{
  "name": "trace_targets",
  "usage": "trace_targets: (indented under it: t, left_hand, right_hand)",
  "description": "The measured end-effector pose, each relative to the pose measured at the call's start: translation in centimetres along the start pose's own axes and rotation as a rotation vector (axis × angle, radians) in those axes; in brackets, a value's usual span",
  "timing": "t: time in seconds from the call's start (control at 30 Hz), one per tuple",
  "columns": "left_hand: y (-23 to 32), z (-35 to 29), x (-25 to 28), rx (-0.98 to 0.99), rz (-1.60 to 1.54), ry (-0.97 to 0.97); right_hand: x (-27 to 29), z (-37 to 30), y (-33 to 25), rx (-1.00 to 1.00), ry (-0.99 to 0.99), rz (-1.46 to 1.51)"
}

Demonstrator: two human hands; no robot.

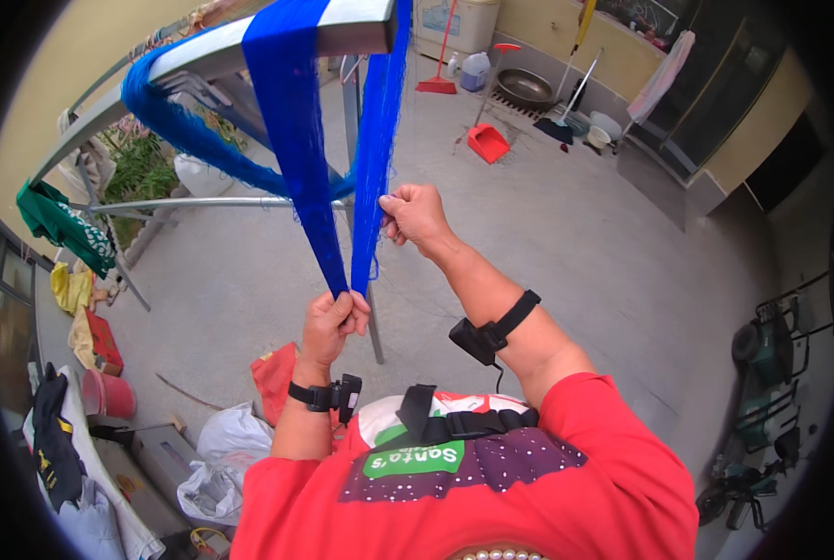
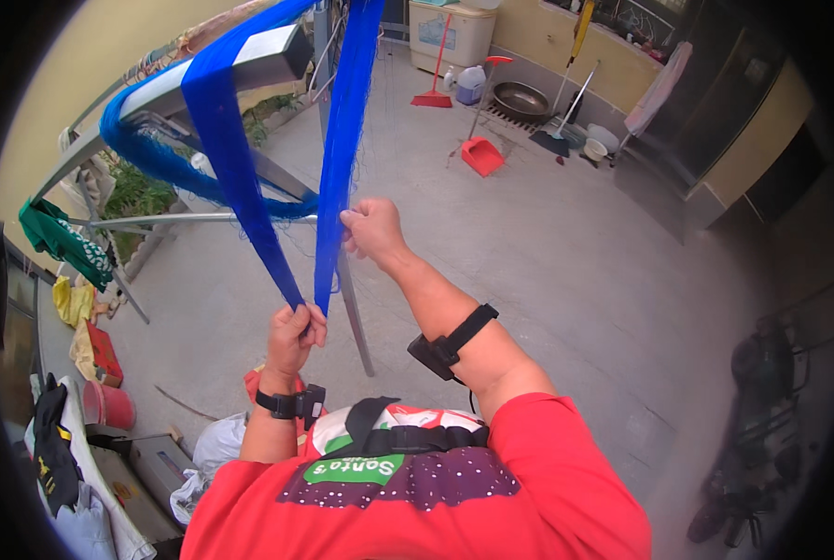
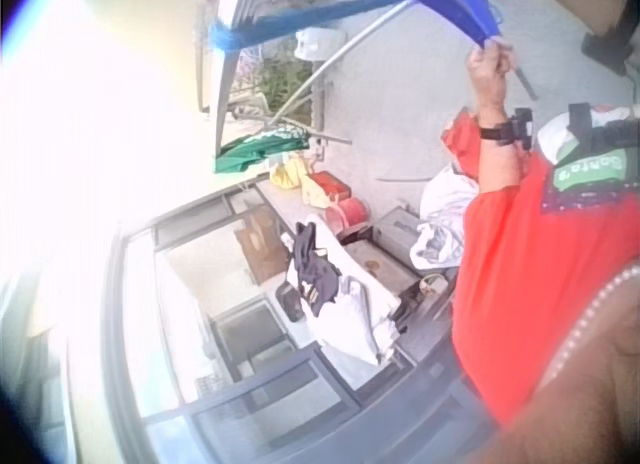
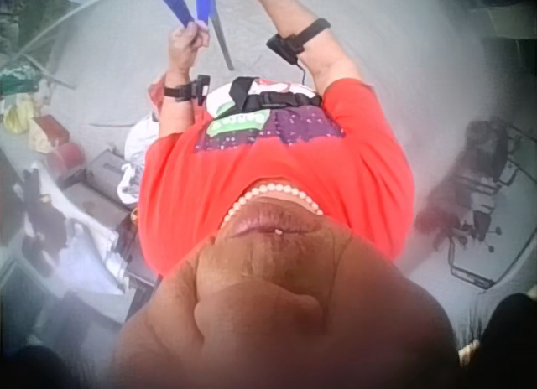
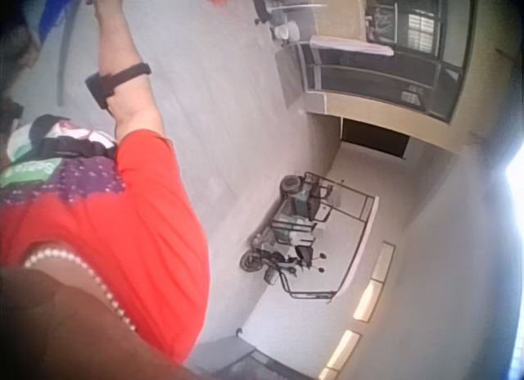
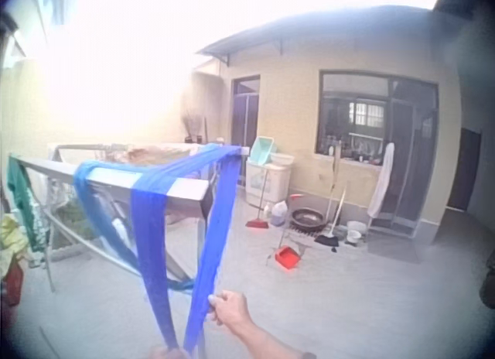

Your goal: The person repairs a blue fishing net by hand, repeatedly pulling loose threads through the mesh and tightening them. The net is draped over a metal frame while the person works on individual sections.

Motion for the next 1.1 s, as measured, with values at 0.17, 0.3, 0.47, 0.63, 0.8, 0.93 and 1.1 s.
trace_targets:
  t: [0.17, 0.3, 0.47, 0.63, 0.8, 0.93, 1.1]
  left_hand:
    - [0.3, 0.4, 1.1, 0.019, 0.026, -0.036]
    - [0.1, 0.2, 1.4, 0.014, -0.028, -0.065]
    - [-0.2, 0.5, 1.6, 0.035, -0.015, -0.088]
    - [-0.2, 0.0, 1.5, 0.042, -0.084, -0.102]
    - [-0.3, 0.4, 1.0, 0.105, -0.072, -0.187]
    - [-0.1, 0.9, 0.5, 0.156, -0.024, -0.187]
    - [0.0, 1.5, 0.0, 0.183, -0.005, -0.216]
  right_hand:
    - [1.3, -0.3, 1.2, -0.057, 0.078, 0.050]
    - [2.3, -1.4, 2.0, -0.042, 0.129, 0.139]
    - [4.0, -2.5, 2.4, -0.002, 0.196, 0.176]
    - [4.8, -3.5, 3.4, -0.021, 0.203, 0.267]
    - [4.1, -3.6, 3.1, -0.056, 0.125, 0.333]
    - [2.7, -2.8, 1.0, -0.050, 0.085, 0.332]
    - [0.2, -1.3, -1.3, -0.052, 0.108, 0.215]
Point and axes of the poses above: each hand's wrist, its own z-axis towards the middle knuckle, its own x-axis out of the back of the hand, y = z × x, the point moved 3 cm from there along z, towards the middle knuckle, and after that the axes turned 10 degrees about -x, right-handed, at the moved point
